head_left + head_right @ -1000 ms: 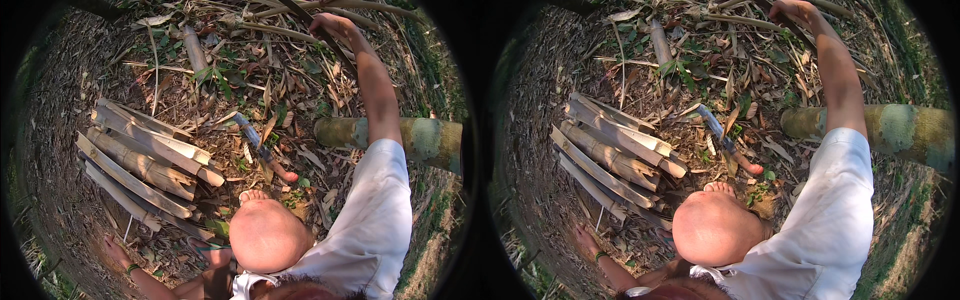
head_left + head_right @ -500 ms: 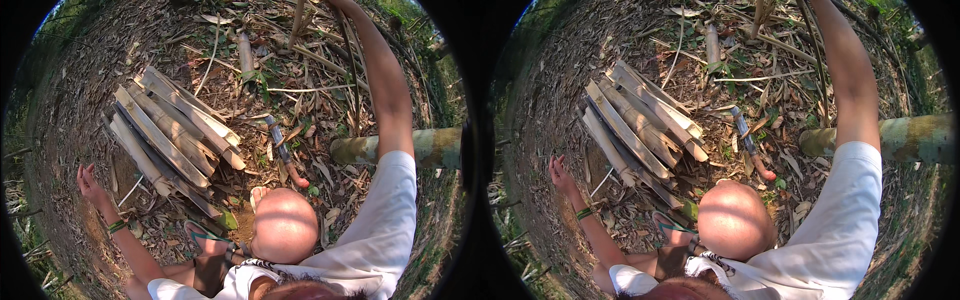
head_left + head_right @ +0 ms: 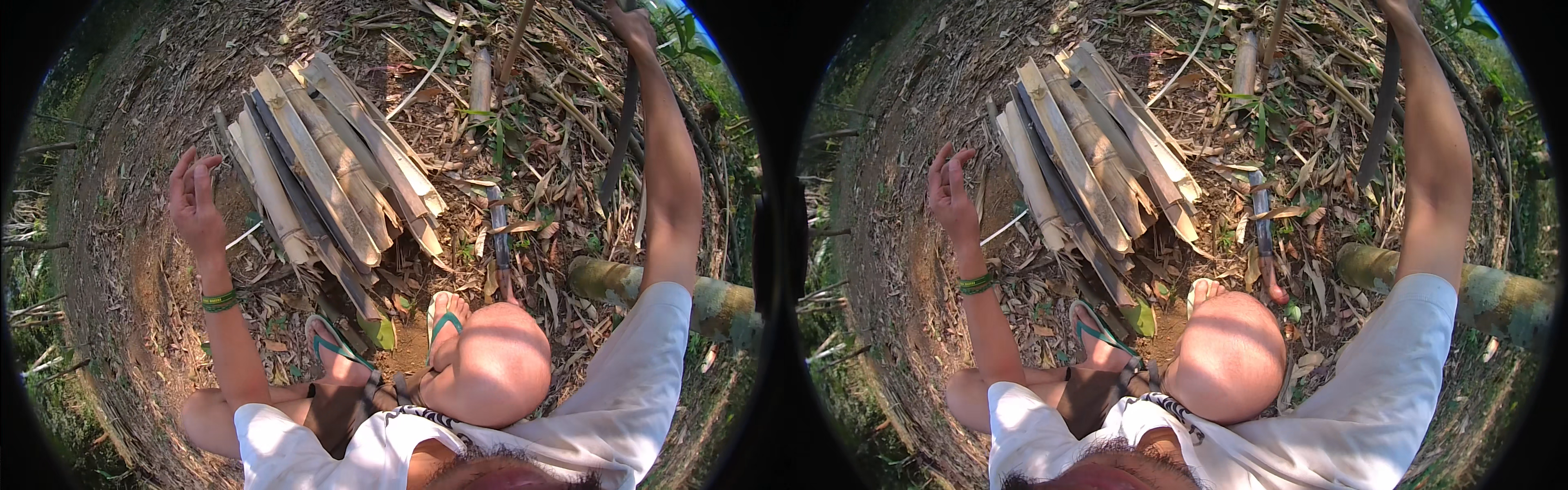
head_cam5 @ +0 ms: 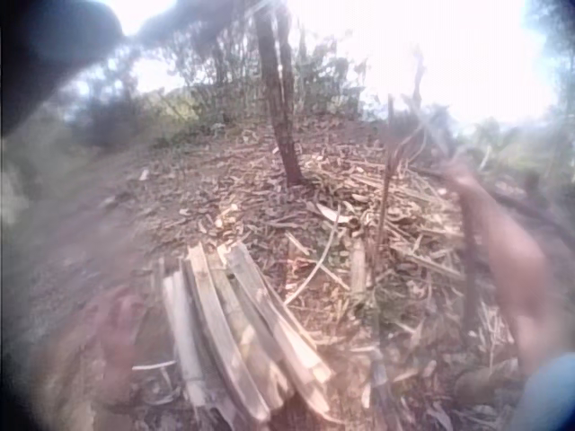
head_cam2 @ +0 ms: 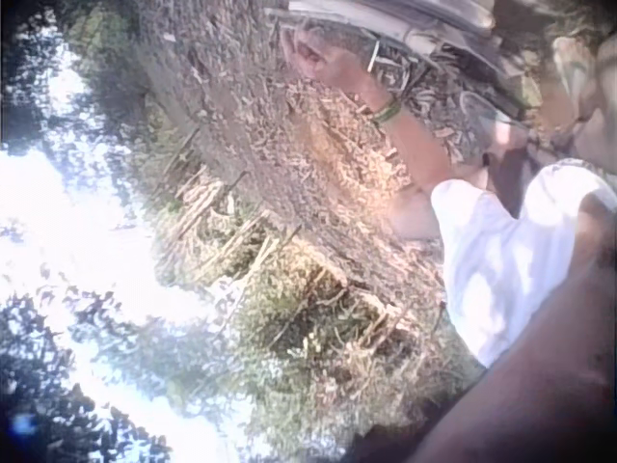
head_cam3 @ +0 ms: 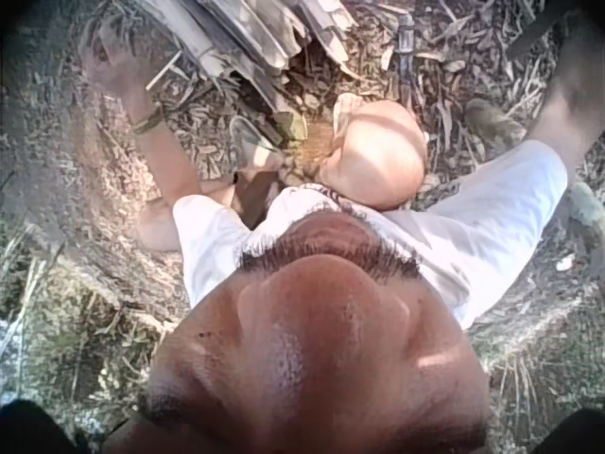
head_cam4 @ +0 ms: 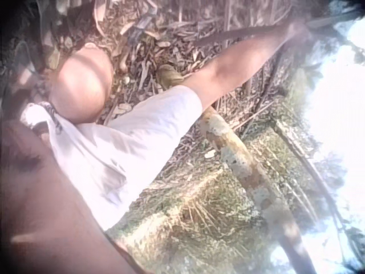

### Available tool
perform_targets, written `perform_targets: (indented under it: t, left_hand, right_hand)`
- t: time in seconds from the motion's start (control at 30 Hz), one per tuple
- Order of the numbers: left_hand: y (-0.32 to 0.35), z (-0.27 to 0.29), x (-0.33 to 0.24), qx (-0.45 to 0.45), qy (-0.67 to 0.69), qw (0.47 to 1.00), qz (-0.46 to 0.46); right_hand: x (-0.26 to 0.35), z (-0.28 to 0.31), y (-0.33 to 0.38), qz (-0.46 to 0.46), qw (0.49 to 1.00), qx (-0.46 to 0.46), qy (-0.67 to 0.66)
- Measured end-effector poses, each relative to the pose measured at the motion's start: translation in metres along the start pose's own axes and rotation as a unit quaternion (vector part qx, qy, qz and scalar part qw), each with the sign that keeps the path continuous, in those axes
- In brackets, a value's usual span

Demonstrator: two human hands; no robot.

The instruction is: The person gathers split bamboo pieces into a bundle and ties them together using a thin strip of material.

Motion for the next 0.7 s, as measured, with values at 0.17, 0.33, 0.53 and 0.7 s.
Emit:
perform_targets:
  t: [0.17,0.33,0.53,0.7]
  left_hand:
    - [0.009,0.005,-0.003,0.013,0.053,0.996,-0.067]
    - [0.028,-0.050,-0.036,0.096,0.192,0.977,0.013]
    - [0.055,-0.164,-0.084,0.219,0.259,0.939,0.061]
    - [0.048,-0.193,-0.068,0.164,0.305,0.934,0.089]
  right_hand:
    - [0.064,0.011,0.007,0.042,0.994,0.048,-0.085]
    - [0.168,0.016,0.040,0.074,0.958,0.164,-0.226]
    - [0.322,-0.041,0.124,0.056,0.858,0.341,-0.380]
    - [0.398,-0.091,0.177,-0.049,0.801,0.421,-0.423]
Point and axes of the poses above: each hand's wrist, its own y-axis away from the middle knuckle, its own z-axis out of the back of the hand, x = y × z, the point moved 5 cm from there along -y, towards the middle knuckle, and after that the axes turned 1 degree about x, right-handed, at the moved point
